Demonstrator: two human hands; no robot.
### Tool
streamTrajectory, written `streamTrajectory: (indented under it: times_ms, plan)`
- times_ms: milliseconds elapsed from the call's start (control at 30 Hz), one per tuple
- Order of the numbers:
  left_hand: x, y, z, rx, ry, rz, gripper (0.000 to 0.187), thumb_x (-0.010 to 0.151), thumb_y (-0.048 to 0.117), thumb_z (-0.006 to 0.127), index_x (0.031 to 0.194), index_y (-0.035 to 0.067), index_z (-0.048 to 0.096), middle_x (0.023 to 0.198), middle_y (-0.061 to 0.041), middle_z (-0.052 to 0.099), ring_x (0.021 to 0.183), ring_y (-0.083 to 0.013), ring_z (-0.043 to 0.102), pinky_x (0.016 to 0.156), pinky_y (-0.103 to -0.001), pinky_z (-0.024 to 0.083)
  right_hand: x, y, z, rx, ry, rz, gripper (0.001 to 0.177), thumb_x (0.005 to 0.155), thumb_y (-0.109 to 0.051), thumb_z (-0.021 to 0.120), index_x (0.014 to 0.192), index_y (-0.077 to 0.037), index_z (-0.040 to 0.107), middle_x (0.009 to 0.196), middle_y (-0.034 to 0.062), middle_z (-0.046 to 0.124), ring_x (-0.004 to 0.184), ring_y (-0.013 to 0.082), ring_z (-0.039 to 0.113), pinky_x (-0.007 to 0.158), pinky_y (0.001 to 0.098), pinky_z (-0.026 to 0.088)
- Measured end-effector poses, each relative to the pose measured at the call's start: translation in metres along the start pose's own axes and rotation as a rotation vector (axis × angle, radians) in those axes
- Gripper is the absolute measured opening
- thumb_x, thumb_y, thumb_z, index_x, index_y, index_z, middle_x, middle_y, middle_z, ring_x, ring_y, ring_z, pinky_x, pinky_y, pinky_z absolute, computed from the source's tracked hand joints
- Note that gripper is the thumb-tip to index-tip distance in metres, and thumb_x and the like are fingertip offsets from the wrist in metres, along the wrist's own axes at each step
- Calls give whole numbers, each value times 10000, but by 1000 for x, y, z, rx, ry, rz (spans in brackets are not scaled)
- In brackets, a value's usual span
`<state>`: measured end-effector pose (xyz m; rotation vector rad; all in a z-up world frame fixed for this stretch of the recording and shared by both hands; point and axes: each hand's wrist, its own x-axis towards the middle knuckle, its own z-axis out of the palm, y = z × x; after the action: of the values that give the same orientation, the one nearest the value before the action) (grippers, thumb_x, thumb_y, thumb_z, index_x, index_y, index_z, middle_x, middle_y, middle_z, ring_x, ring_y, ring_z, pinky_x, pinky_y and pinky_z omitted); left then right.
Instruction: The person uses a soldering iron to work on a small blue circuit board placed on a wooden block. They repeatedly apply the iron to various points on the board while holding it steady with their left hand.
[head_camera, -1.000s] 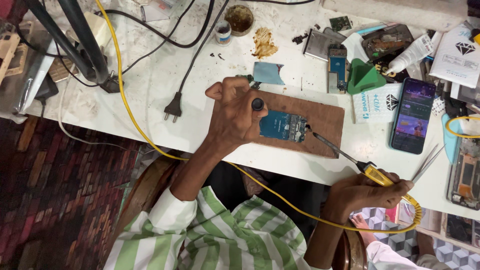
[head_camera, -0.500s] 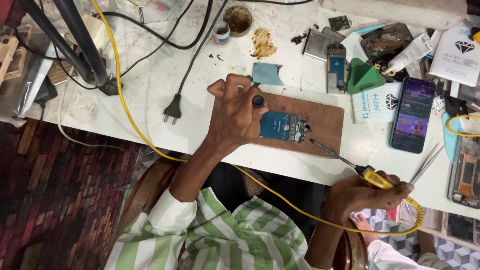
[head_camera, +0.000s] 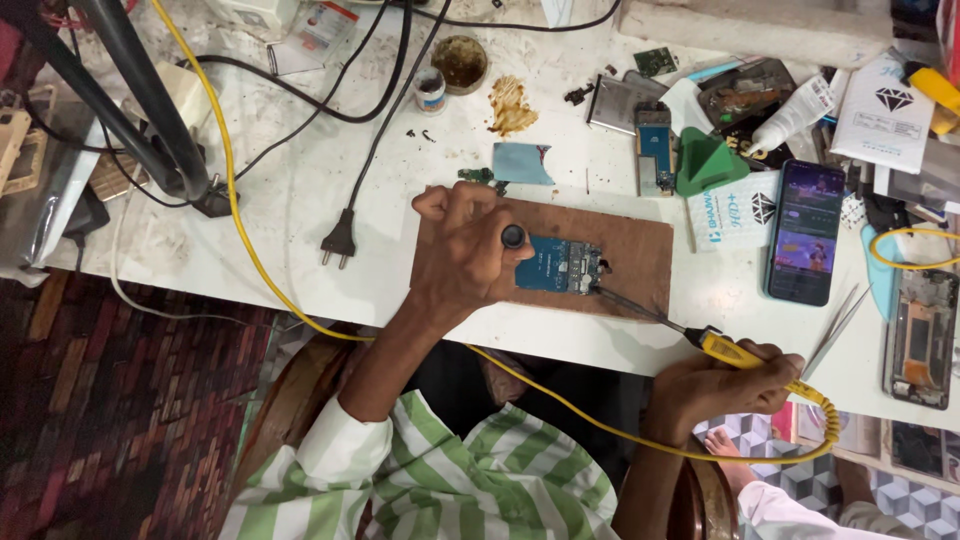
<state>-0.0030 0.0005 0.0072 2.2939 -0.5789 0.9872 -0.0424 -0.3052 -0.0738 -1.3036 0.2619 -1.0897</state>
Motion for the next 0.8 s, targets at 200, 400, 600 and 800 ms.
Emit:
streamTrajectory:
  times_ms: [200, 400, 600, 800]
  plan:
    - [-2, -1, 6, -8, 6, 33, 290, 901, 274, 782, 763, 124, 575, 758, 9, 582, 933, -214, 595, 855, -442, 276, -3, -6, 6, -9, 53, 57, 408, 1138, -375, 462, 864, -72, 444, 791, 20, 427, 688, 126, 446, 642, 278, 470]
    - [-7, -2, 15, 16, 30, 82, 311, 920, 330, 764, 771, 120, 590, 773, 2, 612, 949, -215, 579, 855, -447, 248, -6, -18, 13, -15, 101, 129, 343, 1123, -331, 462, 890, -80, 457, 869, -13, 444, 759, 114, 489, 705, 279, 518]
    - [-22, -10, 26, 102, 79, 119, 356, 950, 380, 726, 740, 126, 590, 753, 12, 610, 986, -196, 571, 855, -442, 238, -5, -21, 15, 63, 118, 159, 398, 1112, -353, 566, 843, -76, 469, 777, 21, 454, 695, 123, 476, 650, 266, 475]
    - [-34, -10, 24, 61, 109, 46, 200, 930, 184, 702, 769, 124, 602, 792, 21, 634, 1016, -248, 515, 878, -404, 332, -4, -20, 16, 46, 137, 167, 409, 1102, -375, 556, 830, -82, 469, 757, 13, 454, 678, 111, 467, 624, 262, 455]
